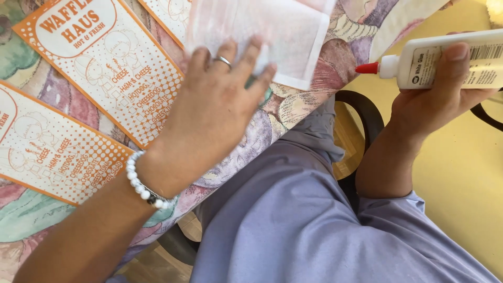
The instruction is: Applying glue to the edges of paper sheets and folding them to assemble small packets.
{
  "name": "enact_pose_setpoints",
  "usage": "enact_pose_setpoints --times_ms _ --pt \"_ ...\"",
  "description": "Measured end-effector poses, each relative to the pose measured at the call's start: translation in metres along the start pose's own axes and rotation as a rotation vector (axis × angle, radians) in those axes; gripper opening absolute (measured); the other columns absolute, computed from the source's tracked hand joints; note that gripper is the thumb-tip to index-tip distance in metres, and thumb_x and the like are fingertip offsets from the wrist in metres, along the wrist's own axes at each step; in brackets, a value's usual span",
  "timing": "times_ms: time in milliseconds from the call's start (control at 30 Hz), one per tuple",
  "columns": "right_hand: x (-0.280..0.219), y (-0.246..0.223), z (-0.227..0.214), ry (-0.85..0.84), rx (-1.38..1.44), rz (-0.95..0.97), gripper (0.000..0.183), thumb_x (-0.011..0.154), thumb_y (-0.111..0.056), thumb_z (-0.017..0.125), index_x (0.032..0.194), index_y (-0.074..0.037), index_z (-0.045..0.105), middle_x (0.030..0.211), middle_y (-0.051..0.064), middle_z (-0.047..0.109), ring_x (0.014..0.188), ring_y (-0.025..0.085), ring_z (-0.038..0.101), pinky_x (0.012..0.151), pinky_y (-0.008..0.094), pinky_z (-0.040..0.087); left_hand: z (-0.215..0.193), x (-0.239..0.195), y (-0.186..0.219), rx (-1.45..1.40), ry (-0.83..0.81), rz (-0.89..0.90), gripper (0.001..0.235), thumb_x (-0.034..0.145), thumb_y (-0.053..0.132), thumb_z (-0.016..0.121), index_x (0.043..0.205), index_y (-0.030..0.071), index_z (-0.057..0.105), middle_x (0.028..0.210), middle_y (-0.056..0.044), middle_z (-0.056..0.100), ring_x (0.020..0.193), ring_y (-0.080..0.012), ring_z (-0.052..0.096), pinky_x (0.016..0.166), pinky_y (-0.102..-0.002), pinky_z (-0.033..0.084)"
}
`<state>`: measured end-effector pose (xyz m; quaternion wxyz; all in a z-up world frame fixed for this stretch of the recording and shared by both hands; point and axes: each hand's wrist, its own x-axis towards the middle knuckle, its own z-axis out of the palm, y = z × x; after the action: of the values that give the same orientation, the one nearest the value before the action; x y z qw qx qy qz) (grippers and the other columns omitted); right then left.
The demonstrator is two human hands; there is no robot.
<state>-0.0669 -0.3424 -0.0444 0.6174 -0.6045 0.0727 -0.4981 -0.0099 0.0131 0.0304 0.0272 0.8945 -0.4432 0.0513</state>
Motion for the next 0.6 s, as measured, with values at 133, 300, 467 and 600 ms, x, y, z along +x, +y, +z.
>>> enact_pose_setpoints --times_ms 133,300,467,600 --pt "-0.001 -0.009 0.005 -0.021 -0.009 0.004 0.037 0.097 -0.009 0.085 0.118 -0.001 0.055 0.111 0.028 0.067 0.103 0.040 0.066 0.092 0.056 0.059 -0.007 0.000 0.015 -0.227 0.105 0.035 0.045 0.090 0.023 0.056 0.133 0.019 0.068 0.146 -0.016 0.059 0.102 -0.0307 0.061 0.080 -0.046 0.041" --pt "-0.006 0.000 -0.008 0.021 -0.037 0.048 0.047 0.096 -0.013 0.088 0.127 -0.003 0.054 0.111 0.022 0.063 0.102 0.035 0.064 0.092 0.056 0.060 0.009 0.002 -0.019 -0.364 0.094 0.119 0.057 0.095 -0.008 0.046 0.147 0.006 0.064 0.161 -0.025 0.047 0.151 -0.0483 0.032 0.124 -0.064 0.016" --pt "-0.039 -0.014 0.010 0.026 -0.056 0.070 0.052 0.096 -0.010 0.087 0.133 -0.003 0.051 0.116 0.025 0.063 0.102 0.039 0.066 0.085 0.059 0.064 0.020 0.008 0.016 -0.309 0.033 -0.100 0.051 0.108 0.037 0.053 0.152 0.012 0.058 0.161 -0.026 0.042 0.147 -0.0480 0.039 0.122 -0.066 0.017" --pt "-0.073 -0.052 0.048 -0.250 -0.142 0.078 0.032 0.095 -0.017 0.080 0.110 -0.002 0.056 0.102 0.020 0.063 0.084 0.031 0.065 0.071 0.044 0.061 0.019 0.012 0.026 -0.310 0.141 -0.180 0.043 0.112 0.037 0.051 0.144 0.012 0.066 0.158 -0.025 0.041 0.143 -0.0442 0.046 0.116 -0.065 0.028"
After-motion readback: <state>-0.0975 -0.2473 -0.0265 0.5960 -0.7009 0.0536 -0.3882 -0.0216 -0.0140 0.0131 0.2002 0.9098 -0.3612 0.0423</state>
